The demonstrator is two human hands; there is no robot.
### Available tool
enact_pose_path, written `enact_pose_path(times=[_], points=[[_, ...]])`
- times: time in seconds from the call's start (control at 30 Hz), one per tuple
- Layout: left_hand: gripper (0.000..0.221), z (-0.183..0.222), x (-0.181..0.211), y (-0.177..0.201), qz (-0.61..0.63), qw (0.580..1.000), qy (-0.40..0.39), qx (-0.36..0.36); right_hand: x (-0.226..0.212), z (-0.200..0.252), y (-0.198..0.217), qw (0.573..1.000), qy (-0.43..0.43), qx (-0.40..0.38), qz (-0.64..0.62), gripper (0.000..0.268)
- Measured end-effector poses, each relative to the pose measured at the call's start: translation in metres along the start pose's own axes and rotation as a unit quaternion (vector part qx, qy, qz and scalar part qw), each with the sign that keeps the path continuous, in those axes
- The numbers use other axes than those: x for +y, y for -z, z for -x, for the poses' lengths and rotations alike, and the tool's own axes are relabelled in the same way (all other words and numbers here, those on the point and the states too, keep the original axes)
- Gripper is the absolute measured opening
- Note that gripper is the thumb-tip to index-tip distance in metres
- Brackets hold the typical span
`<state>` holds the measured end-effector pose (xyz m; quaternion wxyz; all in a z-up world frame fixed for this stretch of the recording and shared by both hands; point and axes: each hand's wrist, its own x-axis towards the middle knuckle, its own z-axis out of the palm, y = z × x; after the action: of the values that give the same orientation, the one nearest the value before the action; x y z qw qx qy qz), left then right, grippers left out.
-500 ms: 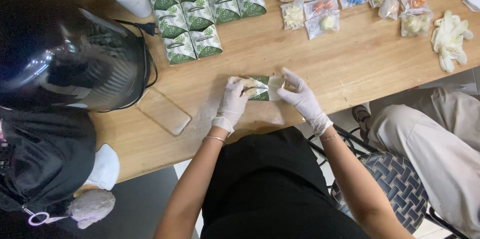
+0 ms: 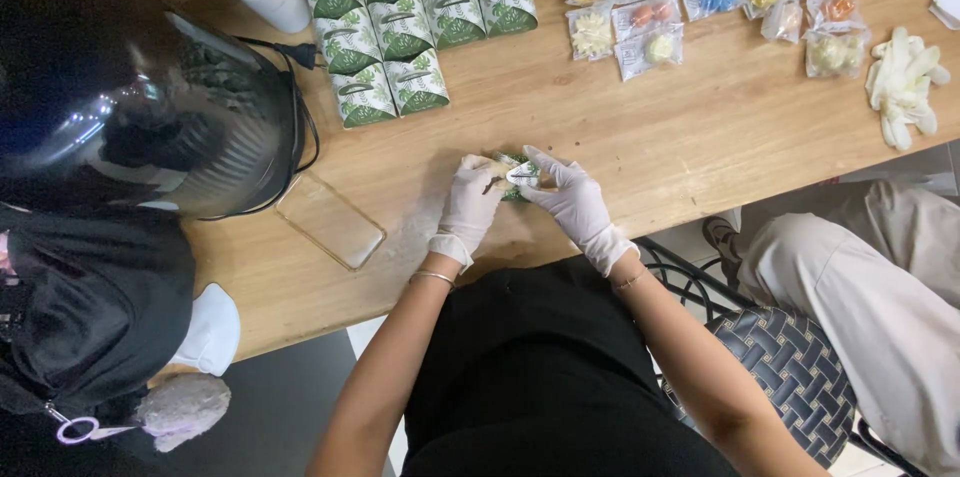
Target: The person places small flower-shaped soaps into clear plastic bags and seals them, then folds green paper boxes and places the wrapped soaps inside. They repeat this wrapping and boxing cycle for several soaps, setting finished boxes on the table.
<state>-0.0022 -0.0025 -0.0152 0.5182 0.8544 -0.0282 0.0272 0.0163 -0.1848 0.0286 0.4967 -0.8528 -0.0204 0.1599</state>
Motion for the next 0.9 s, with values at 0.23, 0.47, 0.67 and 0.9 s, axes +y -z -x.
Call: enact_pose_path(times=[0.23, 0.47, 0.67, 0.9], points=[[0.017, 0.004, -0.015, -0.012, 0.052, 0.998, 0.027, 0.007, 0.036, -0.001, -0.024, 0.99, 0.104, 0.07, -0.069, 0.033], [0.017, 0.007, -0.002, -0.006, 0.329, 0.914, 0.236, 0.018, 0.042, -0.03, -0.026, 0.975, 0.2, 0.051, 0.085, 0.017], [0.012, 0.007, -0.06, -0.052, 0.289, 0.912, 0.288, 0.032, 0.029, -0.034, -0.021, 0.958, 0.235, 0.028, 0.161, 0.016], [0.018, 0.021, -0.009, -0.005, 0.274, 0.912, 0.305, 0.002, 0.032, -0.05, -0.008, 0.951, 0.245, -0.019, 0.186, 0.009]])
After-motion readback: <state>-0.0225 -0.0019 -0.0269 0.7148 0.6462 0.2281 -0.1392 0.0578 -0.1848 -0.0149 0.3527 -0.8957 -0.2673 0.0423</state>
